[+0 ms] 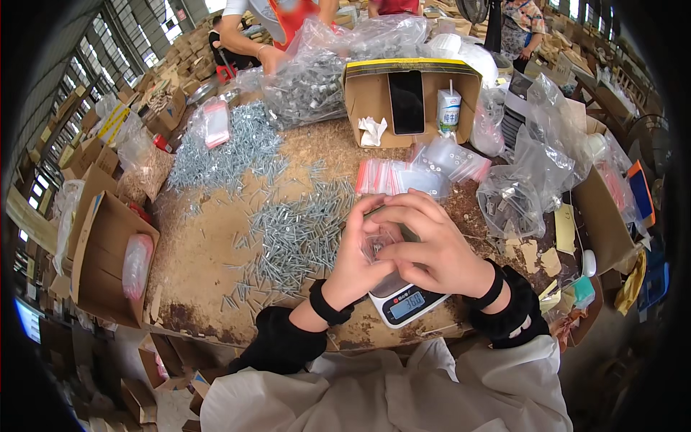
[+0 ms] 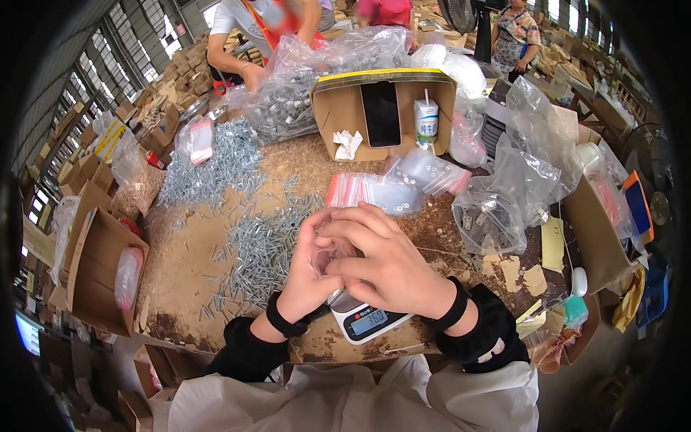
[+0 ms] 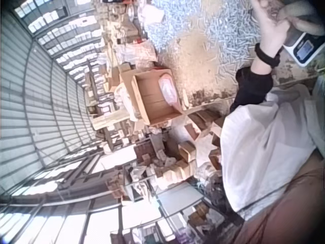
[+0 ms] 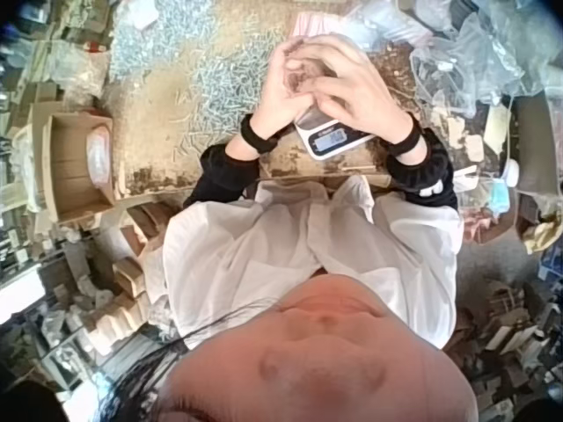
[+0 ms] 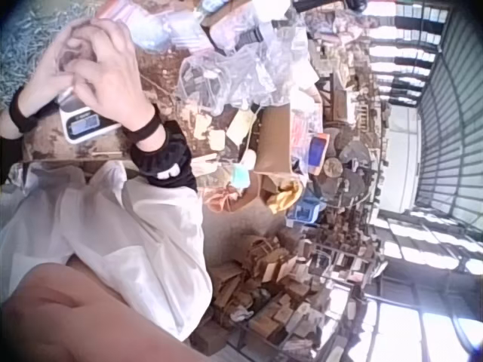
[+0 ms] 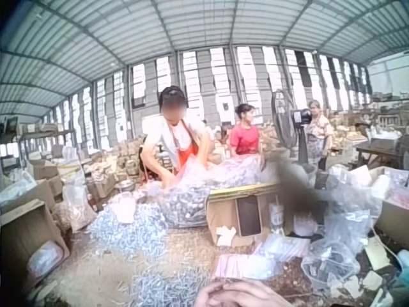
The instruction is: The person repeatedly scoops small metal nails from a pile on a table, places them on a digital scale, and then transfers them into small plastic bags. This process is repeated multiple times throughout the video.
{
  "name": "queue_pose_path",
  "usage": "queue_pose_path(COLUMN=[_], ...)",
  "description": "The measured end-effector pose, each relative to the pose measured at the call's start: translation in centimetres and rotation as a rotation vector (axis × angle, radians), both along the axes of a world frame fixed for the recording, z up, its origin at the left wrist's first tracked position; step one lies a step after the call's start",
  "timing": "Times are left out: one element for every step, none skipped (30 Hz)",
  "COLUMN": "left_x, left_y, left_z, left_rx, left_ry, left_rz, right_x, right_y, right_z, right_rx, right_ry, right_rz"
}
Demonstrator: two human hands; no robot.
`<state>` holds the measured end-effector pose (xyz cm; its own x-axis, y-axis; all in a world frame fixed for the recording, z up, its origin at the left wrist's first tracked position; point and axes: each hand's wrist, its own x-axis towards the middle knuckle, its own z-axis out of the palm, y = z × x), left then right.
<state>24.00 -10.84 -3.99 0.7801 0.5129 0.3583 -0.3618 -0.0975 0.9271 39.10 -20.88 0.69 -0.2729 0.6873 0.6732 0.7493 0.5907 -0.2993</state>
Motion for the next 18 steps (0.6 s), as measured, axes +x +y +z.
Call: queue_pose_path(left_x=[0.0,0.0,-0.1,-0.1,-0.1,-0.4,-0.5,-0.6,-0.7,-0.8,-0.9,-1.3,-2.2,-2.7,-2.8,-2.8,-2.9,-2.9], left_y=[0.1,0.1,0.1,0.2,0.2,0.0,-0.1,0.0,0.2,0.1,-0.9,-0.3,0.7,1.3,1.2,1.0,0.8,0.6], left_z=[0.0,-0.1,-0.2,-0.1,0.0,0.2,0.5,0.9,1.2,1.5,2.1,1.9,1.6,1.6,1.7,2.0,2.4,2.7], left_rx=[-0.013,0.003,0.020,0.043,0.001,-0.040,-0.078,0.030,0.138,0.247,0.199,0.319,0.437,0.553,0.517,0.475,0.432,0.476], left_ry=[-0.006,-0.015,-0.024,-0.035,-0.059,-0.083,-0.108,-0.087,-0.067,-0.048,-0.096,-0.051,-0.007,0.039,0.044,0.052,0.060,0.038], left_rz=[-0.004,-0.008,-0.013,-0.020,-0.037,-0.055,-0.076,-0.067,-0.059,-0.049,0.049,0.070,0.101,0.133,0.178,0.220,0.263,0.291], right_x=[0.0,0.1,0.1,0.1,0.1,0.0,0.2,0.3,0.4,0.5,0.5,0.5,0.3,0.3,0.4,0.5,0.4,0.5], right_y=[0.0,0.1,0.1,0.2,0.2,0.2,0.2,0.1,-0.1,-0.2,-0.5,-0.6,-0.6,-0.8,-0.9,-1.0,-0.9,-0.8], right_z=[0.0,0.0,0.0,0.1,0.2,0.3,0.2,0.0,0.0,0.2,0.4,0.6,0.6,0.6,0.6,0.5,0.5,0.4], right_rx=[-0.003,-0.006,-0.008,-0.017,-0.026,-0.034,-0.015,0.004,0.023,0.040,0.057,0.074,0.133,0.138,0.143,0.143,0.202,0.198], right_ry=[0.007,0.014,0.021,0.024,0.026,0.029,-0.002,-0.033,-0.064,-0.054,-0.043,-0.033,-0.003,0.019,0.041,0.066,0.064,0.099], right_rz=[-0.002,-0.004,-0.007,-0.020,-0.033,-0.047,-0.061,-0.076,-0.091,-0.101,-0.110,-0.120,-0.146,-0.153,-0.159,-0.168,-0.195,-0.186])
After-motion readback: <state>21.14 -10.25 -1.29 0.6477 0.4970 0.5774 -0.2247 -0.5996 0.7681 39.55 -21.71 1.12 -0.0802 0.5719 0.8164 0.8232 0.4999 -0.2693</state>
